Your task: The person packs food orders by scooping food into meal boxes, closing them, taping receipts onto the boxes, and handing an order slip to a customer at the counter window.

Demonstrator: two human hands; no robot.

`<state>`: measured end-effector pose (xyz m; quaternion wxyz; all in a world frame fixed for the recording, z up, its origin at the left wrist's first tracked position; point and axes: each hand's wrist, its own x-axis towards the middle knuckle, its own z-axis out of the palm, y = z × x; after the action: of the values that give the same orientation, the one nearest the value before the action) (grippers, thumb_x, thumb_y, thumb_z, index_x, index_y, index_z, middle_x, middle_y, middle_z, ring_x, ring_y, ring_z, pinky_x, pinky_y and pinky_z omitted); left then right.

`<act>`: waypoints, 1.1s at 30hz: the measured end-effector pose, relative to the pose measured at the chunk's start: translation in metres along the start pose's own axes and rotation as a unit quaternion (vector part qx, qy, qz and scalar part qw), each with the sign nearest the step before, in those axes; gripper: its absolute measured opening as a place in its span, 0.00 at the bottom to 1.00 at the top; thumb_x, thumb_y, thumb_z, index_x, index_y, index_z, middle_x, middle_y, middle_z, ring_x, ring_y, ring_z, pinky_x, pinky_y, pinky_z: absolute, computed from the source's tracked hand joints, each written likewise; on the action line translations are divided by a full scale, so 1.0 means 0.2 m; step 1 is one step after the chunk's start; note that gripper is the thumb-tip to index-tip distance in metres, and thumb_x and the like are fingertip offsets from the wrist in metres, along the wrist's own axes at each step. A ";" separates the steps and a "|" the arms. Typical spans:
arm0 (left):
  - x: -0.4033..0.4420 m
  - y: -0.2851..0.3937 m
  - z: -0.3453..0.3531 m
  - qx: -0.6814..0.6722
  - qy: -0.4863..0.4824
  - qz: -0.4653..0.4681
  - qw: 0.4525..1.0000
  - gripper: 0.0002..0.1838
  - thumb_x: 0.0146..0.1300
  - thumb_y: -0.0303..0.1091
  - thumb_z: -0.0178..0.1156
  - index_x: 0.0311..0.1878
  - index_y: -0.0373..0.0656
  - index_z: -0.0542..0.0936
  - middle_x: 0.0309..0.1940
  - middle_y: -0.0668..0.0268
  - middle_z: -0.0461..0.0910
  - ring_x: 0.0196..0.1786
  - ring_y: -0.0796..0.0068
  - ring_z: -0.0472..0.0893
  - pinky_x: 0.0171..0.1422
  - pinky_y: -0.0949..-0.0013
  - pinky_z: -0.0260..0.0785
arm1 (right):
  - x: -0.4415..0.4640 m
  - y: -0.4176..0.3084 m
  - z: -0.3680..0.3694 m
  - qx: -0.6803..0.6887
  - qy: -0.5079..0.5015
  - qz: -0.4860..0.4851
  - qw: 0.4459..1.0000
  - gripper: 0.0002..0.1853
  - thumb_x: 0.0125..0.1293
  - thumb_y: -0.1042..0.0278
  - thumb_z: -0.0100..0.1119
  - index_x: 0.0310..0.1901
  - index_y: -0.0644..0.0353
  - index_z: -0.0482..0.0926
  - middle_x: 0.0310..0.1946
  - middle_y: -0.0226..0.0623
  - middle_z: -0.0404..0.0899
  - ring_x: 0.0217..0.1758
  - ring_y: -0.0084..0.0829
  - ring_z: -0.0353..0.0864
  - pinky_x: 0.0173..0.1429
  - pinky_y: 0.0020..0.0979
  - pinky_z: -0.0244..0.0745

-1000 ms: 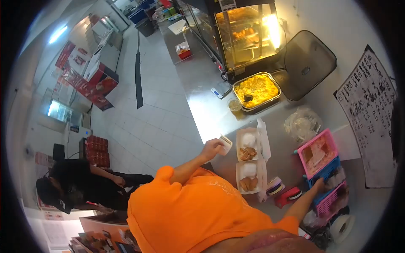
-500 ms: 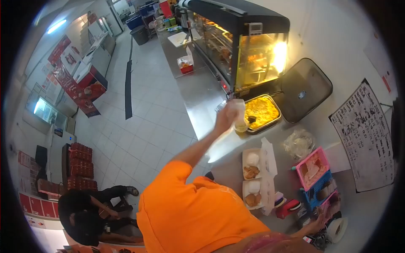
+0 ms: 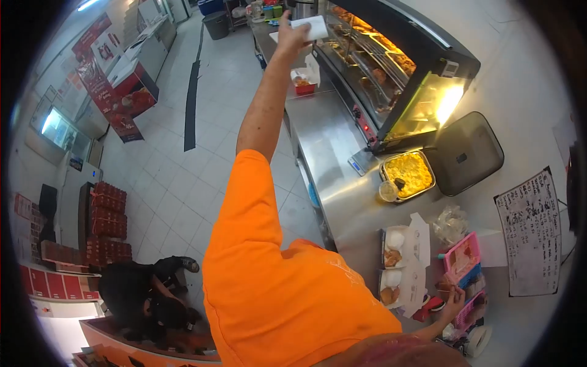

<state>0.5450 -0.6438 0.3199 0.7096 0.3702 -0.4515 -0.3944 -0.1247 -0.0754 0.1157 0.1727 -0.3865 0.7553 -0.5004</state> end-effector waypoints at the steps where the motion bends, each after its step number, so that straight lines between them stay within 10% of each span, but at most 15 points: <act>1: -0.03 -0.02 -0.03 0.009 -0.020 0.004 1.000 0.43 0.64 0.26 0.69 0.79 0.60 0.59 0.50 0.61 0.80 0.43 0.68 0.84 0.36 0.63 0.79 | 0.00 0.00 0.03 0.004 -0.006 0.003 1.000 0.07 0.74 0.71 0.63 0.46 0.65 0.78 0.41 0.37 0.82 0.45 0.27 0.81 0.50 0.29 0.79; 6: -0.64 -0.27 -0.11 0.192 -0.193 -0.015 0.962 0.15 0.70 0.37 0.61 0.51 0.40 0.88 0.49 0.65 0.86 0.50 0.73 0.83 0.58 0.66 0.74 | 0.03 0.04 0.18 -0.005 -0.052 -0.006 0.999 0.07 0.73 0.71 0.63 0.46 0.64 0.79 0.44 0.36 0.81 0.48 0.27 0.81 0.52 0.29 0.77; 8: -0.86 -0.60 -0.18 0.130 -0.270 -0.172 0.939 0.16 0.67 0.34 0.62 0.56 0.39 0.86 0.47 0.64 0.86 0.50 0.73 0.82 0.59 0.67 0.73 | 0.00 -0.02 0.25 0.038 -0.061 0.070 0.995 0.07 0.73 0.71 0.64 0.46 0.64 0.80 0.45 0.36 0.81 0.50 0.28 0.81 0.55 0.31 0.77; 10: -1.14 -0.86 -0.27 0.175 -0.306 -0.095 0.931 0.20 0.66 0.32 0.64 0.61 0.40 0.83 0.52 0.61 0.84 0.54 0.70 0.81 0.60 0.64 0.76 | 0.11 0.07 0.25 -0.041 -0.095 0.003 0.995 0.10 0.72 0.70 0.64 0.50 0.64 0.80 0.45 0.36 0.81 0.51 0.30 0.80 0.57 0.32 0.76; 13: -1.49 -1.19 -0.41 0.107 -0.145 -0.196 0.964 0.35 0.61 0.32 0.68 0.73 0.48 0.72 0.65 0.55 0.76 0.63 0.66 0.77 0.67 0.64 0.71 | 0.04 -0.02 0.26 -0.180 -0.083 -0.021 0.980 0.15 0.71 0.70 0.64 0.56 0.65 0.79 0.47 0.39 0.83 0.55 0.32 0.80 0.61 0.35 0.75; 15: -1.60 -1.31 -0.50 0.259 -0.044 -0.199 0.944 0.47 0.58 0.28 0.71 0.80 0.45 0.59 0.76 0.51 0.63 0.75 0.58 0.67 0.78 0.60 0.60 | -0.04 -0.21 0.38 0.016 -0.106 0.054 0.993 0.16 0.72 0.70 0.61 0.58 0.65 0.79 0.47 0.39 0.85 0.52 0.33 0.84 0.62 0.35 0.77; 19: -1.55 -1.12 -0.69 0.136 -0.118 -0.201 0.963 0.47 0.68 0.33 0.67 0.82 0.38 0.48 0.45 0.56 0.80 0.43 0.70 0.79 0.49 0.70 0.75 | -0.06 -0.01 0.37 -0.039 -0.051 0.083 0.995 0.09 0.73 0.71 0.61 0.51 0.65 0.79 0.45 0.40 0.86 0.50 0.29 0.86 0.54 0.30 0.79; 22: -1.36 -1.00 -0.69 0.125 -0.083 -0.279 0.949 0.41 0.69 0.22 0.62 0.80 0.52 0.56 0.73 0.49 0.60 0.64 0.58 0.76 0.56 0.61 0.77 | -0.14 -0.05 0.39 -0.091 -0.072 0.064 0.991 0.06 0.72 0.72 0.62 0.44 0.66 0.78 0.38 0.39 0.86 0.43 0.27 0.87 0.48 0.28 0.79; 26: -1.37 -0.86 -0.49 0.106 -0.032 -0.266 0.958 0.42 0.67 0.23 0.64 0.80 0.57 0.57 0.70 0.50 0.65 0.68 0.55 0.73 0.59 0.56 0.76 | -0.25 0.09 0.40 -0.093 -0.041 0.127 0.987 0.05 0.72 0.72 0.62 0.43 0.65 0.79 0.35 0.40 0.88 0.38 0.25 0.87 0.43 0.28 0.79; 33: -1.55 -0.99 -0.28 0.070 -0.027 -0.308 0.949 0.41 0.67 0.27 0.66 0.79 0.58 0.57 0.66 0.51 0.69 0.65 0.54 0.74 0.61 0.51 0.74 | -0.34 0.56 0.47 -0.351 -0.093 0.159 0.918 0.12 0.65 0.65 0.65 0.45 0.63 0.81 0.41 0.51 0.87 0.46 0.48 0.89 0.50 0.43 0.81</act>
<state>0.4665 -0.4384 0.0199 0.5138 0.5291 -0.3608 -0.5709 -0.0667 -0.0599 -0.0331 0.1726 -0.3421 0.9144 -0.1305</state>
